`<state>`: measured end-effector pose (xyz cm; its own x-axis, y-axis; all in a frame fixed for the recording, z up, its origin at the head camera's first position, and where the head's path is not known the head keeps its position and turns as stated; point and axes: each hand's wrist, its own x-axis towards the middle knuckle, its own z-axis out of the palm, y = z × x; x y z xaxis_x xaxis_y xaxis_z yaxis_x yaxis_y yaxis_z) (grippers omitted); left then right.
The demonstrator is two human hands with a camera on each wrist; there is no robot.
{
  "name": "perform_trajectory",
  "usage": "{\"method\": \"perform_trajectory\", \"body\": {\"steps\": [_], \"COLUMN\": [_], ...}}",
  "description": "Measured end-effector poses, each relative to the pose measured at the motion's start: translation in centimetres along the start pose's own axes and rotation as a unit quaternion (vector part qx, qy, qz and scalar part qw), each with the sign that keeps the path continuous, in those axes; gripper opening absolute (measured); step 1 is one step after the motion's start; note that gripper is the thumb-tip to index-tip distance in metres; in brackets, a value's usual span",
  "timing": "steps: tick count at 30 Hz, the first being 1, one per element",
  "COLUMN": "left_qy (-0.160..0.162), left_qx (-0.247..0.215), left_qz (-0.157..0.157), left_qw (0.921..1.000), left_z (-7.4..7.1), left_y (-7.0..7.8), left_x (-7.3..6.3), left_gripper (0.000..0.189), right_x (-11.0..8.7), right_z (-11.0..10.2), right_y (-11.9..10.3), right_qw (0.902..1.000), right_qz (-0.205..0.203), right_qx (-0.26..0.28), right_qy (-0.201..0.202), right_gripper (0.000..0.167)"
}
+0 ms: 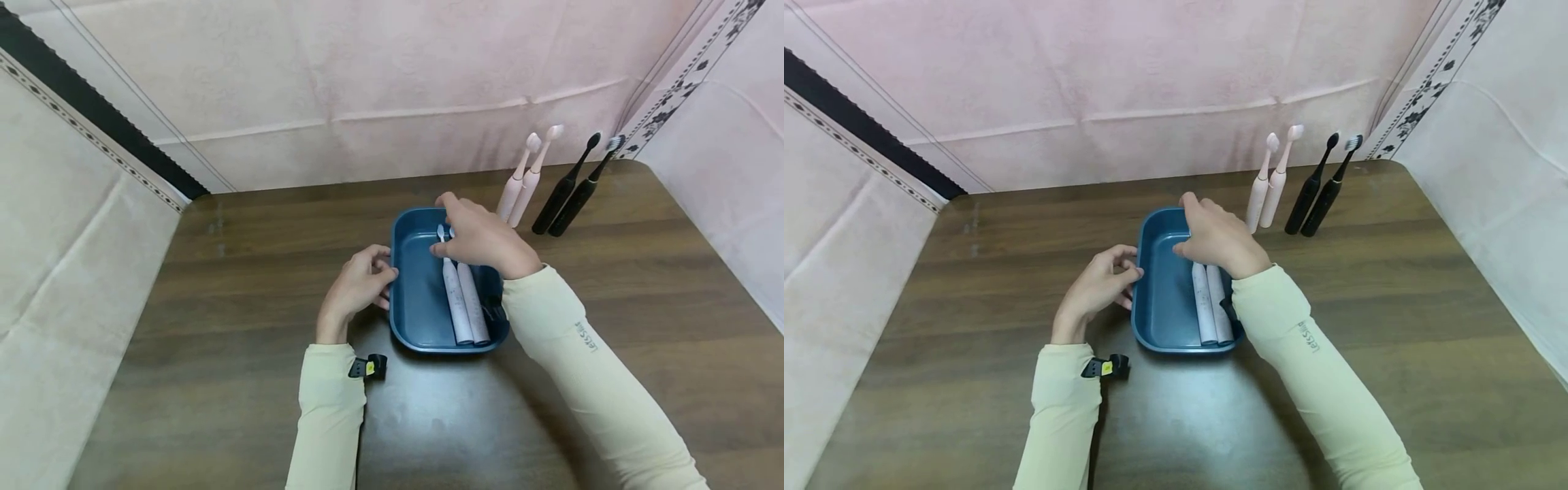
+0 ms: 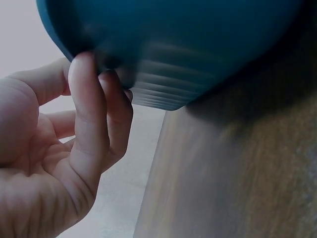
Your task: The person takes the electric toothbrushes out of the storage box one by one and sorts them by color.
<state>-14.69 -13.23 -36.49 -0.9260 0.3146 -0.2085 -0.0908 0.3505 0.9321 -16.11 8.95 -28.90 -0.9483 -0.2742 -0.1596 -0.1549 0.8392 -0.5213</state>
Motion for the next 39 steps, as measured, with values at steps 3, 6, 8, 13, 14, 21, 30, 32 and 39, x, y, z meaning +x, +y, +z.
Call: {"method": "perform_trajectory", "body": {"steps": [3,6,8,13,14,21,30,32,39], "left_qy": [-0.002,-0.006,-0.008,-0.01,-0.01,-0.009,-0.007,-0.007,-0.003], "left_qx": [0.003,0.005,0.005,0.005,0.005,0.006,0.006,0.005,0.006], "left_qz": [0.0,0.004,0.005,0.007,0.007,0.007,0.005,0.007,0.006], "left_qw": [1.0,1.0,0.9999,0.9999,0.9999,0.9999,0.9999,0.9999,1.0], "left_z": [0.1,0.2,0.2,0.4,0.4,0.4,0.2,0.2,0.0], "left_y": [0.2,0.3,0.3,0.3,0.3,0.2,0.0,0.0,-0.2], "left_x": [0.0,0.1,0.1,0.2,0.2,0.3,0.2,0.2,0.2], "left_gripper": [0.041,0.042,0.042,0.043,0.043,0.042,0.043,0.043,0.042], "right_x": [0.3,0.5,0.6,0.8,0.8,1.0,1.3,1.4,1.7], "right_z": [0.6,1.1,1.4,2.2,2.4,3.4,4.0,4.2,4.7], "right_y": [0.2,0.6,0.9,1.7,1.8,2.3,2.1,2.0,1.9], "right_qw": [0.9996,0.9988,0.9981,0.996,0.9955,0.9949,0.9939,0.9939,0.9929], "right_qz": [0.013,0.026,0.034,0.055,0.058,0.051,0.049,0.047,0.033], "right_qx": [-0.015,-0.022,-0.019,0.006,0.009,0.006,-0.019,-0.026,-0.021], "right_qy": [-0.022,-0.036,-0.047,-0.071,-0.075,-0.086,-0.096,-0.096,-0.113], "right_gripper": [0.072,0.071,0.071,0.07,0.07,0.067,0.084,0.086,0.074]}}
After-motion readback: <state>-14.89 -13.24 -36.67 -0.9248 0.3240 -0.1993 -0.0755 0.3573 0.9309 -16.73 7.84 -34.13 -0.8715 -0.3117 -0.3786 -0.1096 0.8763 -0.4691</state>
